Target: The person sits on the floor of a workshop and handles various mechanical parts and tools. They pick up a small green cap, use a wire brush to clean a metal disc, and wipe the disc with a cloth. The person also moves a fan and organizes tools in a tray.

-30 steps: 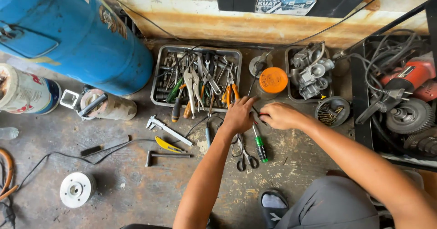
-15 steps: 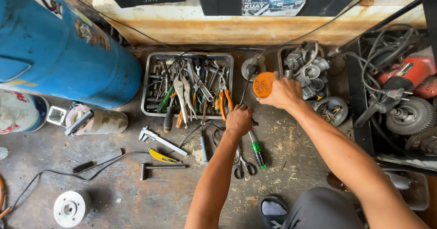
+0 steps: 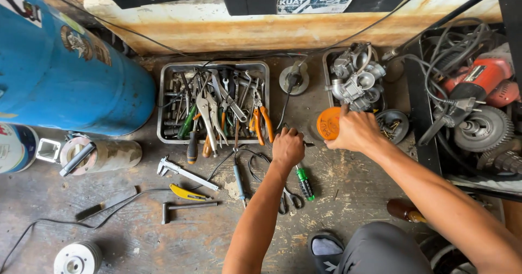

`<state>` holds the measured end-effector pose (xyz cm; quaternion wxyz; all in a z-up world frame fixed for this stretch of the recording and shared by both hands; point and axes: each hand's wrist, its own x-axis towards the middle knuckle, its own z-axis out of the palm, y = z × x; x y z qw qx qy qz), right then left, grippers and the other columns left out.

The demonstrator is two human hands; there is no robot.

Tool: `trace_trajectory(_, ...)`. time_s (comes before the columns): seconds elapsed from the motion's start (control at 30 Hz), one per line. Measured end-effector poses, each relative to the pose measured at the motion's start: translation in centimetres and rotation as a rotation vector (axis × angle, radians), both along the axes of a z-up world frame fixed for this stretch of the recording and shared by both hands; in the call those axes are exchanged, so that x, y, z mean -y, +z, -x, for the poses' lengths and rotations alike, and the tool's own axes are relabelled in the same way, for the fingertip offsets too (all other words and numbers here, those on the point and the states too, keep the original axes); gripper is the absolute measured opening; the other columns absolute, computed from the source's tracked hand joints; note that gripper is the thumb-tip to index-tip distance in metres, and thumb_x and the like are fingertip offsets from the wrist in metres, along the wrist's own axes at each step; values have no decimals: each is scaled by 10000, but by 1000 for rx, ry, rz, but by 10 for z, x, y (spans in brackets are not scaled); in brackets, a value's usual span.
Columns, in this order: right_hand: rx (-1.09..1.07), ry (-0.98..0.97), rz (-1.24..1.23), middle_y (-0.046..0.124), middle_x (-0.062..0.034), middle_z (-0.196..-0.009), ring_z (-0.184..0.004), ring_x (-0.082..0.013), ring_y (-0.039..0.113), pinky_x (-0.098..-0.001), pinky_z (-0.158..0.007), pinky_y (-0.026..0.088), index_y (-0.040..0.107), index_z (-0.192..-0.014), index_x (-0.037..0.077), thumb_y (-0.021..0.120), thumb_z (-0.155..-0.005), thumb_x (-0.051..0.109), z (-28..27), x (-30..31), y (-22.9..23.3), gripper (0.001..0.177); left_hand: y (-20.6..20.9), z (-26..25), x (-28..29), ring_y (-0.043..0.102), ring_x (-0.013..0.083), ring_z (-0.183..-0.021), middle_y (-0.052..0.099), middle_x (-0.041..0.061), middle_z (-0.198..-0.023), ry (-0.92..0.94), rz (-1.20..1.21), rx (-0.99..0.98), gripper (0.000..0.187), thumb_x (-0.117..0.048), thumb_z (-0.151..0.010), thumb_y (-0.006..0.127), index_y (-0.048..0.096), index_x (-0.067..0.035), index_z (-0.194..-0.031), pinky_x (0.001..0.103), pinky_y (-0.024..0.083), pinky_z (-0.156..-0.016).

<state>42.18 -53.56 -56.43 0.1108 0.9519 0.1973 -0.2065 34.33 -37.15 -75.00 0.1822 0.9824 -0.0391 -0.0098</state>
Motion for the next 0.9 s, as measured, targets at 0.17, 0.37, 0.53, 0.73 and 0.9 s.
trace_trajectory(0.17, -66, 10, 75, 781, -207, -992, -945, -354, 787, -500, -857, 610, 497, -1385, -117, 716, -683, 685, 14, 38, -15, 1088, -24, 3, 12, 604, 262, -1039, 656, 25, -1008, -33, 28, -31, 185, -277, -813, 626, 728, -190, -941, 386, 526, -772)
trace_trajectory(0.37, -191, -49, 15, 767, -216, -1084, -896, -338, 778, -480, -796, 617, 457, -1471, -64, 651, -782, 747, 0, 6, 55, 1082, 38, -21, -1, 679, 326, -1041, 558, 49, -1300, -61, 66, -251, 551, -301, -713, 732, 626, -211, -1247, 463, 613, -775)
trace_trajectory(0.53, 76, -96, -414, 794, -135, -931, -931, -353, 756, -468, -705, 602, 791, -1158, 157, 652, -921, 494, -61, -11, 20, 435, 52, -76, -20, 669, 293, -949, 582, 60, -994, 304, 107, 199, 343, -369, -824, 696, 590, -160, -1075, 404, 563, -784)
trace_trajectory(0.73, -66, 43, -205, 786, -144, -1045, -1027, -360, 747, -502, -873, 604, 779, -1128, 208, 543, -896, 333, -123, -50, -80, 354, 10, -151, -30, 645, 331, -1049, 607, 89, -1061, 404, 123, 54, 512, -477, -825, 706, 557, -115, -1155, 463, 549, -851)
trace_trajectory(0.9, -84, 143, -188, 800, -135, -926, -951, -358, 766, -511, -796, 622, 805, -961, 133, 508, -857, 229, -148, -44, -150, 329, -41, -178, -24, 706, 348, -915, 667, 114, -928, 347, 63, 49, 262, -293, -959, 510, 525, -57, -1072, 460, 582, -785)
